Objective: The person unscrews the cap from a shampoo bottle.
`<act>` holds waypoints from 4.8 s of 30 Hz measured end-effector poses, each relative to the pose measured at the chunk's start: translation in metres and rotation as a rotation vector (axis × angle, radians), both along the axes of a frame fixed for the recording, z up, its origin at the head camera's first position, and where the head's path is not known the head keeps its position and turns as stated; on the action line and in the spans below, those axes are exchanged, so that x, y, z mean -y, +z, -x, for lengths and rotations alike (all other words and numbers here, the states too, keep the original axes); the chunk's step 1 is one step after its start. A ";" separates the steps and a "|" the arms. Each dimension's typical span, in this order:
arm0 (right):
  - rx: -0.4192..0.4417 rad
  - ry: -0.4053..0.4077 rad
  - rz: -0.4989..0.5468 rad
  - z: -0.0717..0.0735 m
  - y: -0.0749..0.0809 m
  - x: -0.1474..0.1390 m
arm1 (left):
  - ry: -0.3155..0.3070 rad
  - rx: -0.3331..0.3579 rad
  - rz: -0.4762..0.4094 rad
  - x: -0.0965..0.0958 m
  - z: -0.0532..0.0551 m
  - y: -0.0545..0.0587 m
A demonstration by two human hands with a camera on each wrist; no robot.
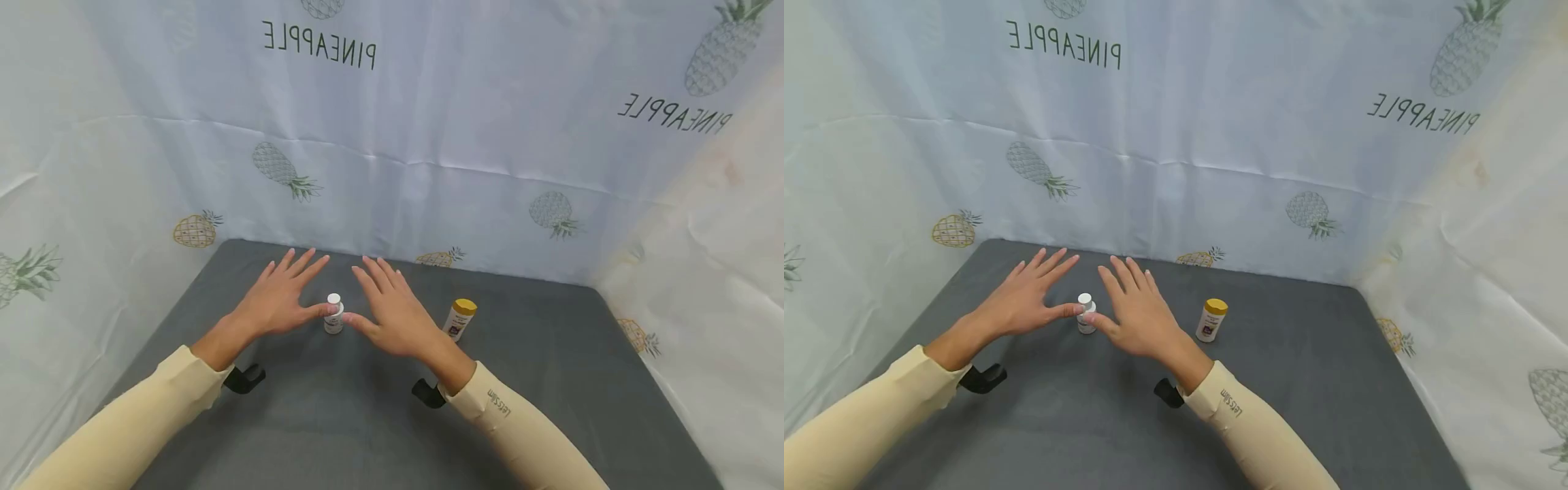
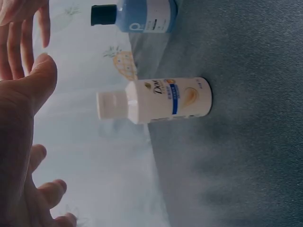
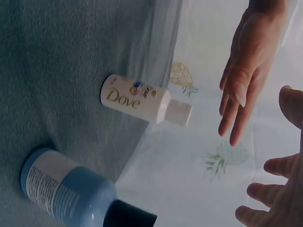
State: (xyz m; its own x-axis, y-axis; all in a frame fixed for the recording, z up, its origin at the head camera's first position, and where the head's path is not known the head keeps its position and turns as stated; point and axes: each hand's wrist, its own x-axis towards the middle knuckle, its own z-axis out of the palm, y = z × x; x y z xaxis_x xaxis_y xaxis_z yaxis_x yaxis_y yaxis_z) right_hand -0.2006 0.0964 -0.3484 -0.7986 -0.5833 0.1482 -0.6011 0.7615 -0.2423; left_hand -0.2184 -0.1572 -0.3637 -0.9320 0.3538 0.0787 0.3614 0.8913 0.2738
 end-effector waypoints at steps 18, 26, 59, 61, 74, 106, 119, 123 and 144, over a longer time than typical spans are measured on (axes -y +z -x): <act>0.098 -0.015 0.082 -0.005 -0.022 0.022 | -0.010 0.059 -0.195 0.002 0.007 -0.022; 0.157 -0.035 0.166 -0.005 -0.036 0.031 | -0.013 0.075 -0.271 0.005 0.008 -0.031; 0.343 -0.213 0.439 0.015 -0.092 0.055 | -0.030 0.125 -0.767 -0.006 0.018 -0.064; 0.344 -0.221 0.441 0.016 -0.093 0.057 | -0.043 0.137 -0.784 -0.006 0.019 -0.066; 0.341 -0.255 0.419 0.027 -0.100 0.063 | -0.070 0.102 -0.778 -0.013 0.020 -0.071; 0.292 -0.208 0.561 0.018 -0.088 0.061 | -0.019 0.188 -1.182 -0.011 0.014 -0.066; 0.221 -0.100 0.556 -0.016 -0.043 0.035 | -0.223 0.209 -1.231 -0.017 -0.017 -0.027; 0.120 -0.086 0.551 -0.025 -0.033 0.030 | -0.253 0.181 -1.248 -0.021 -0.024 -0.019; 0.068 -0.045 0.456 -0.047 0.005 0.013 | -0.365 0.170 -1.276 -0.030 -0.047 0.003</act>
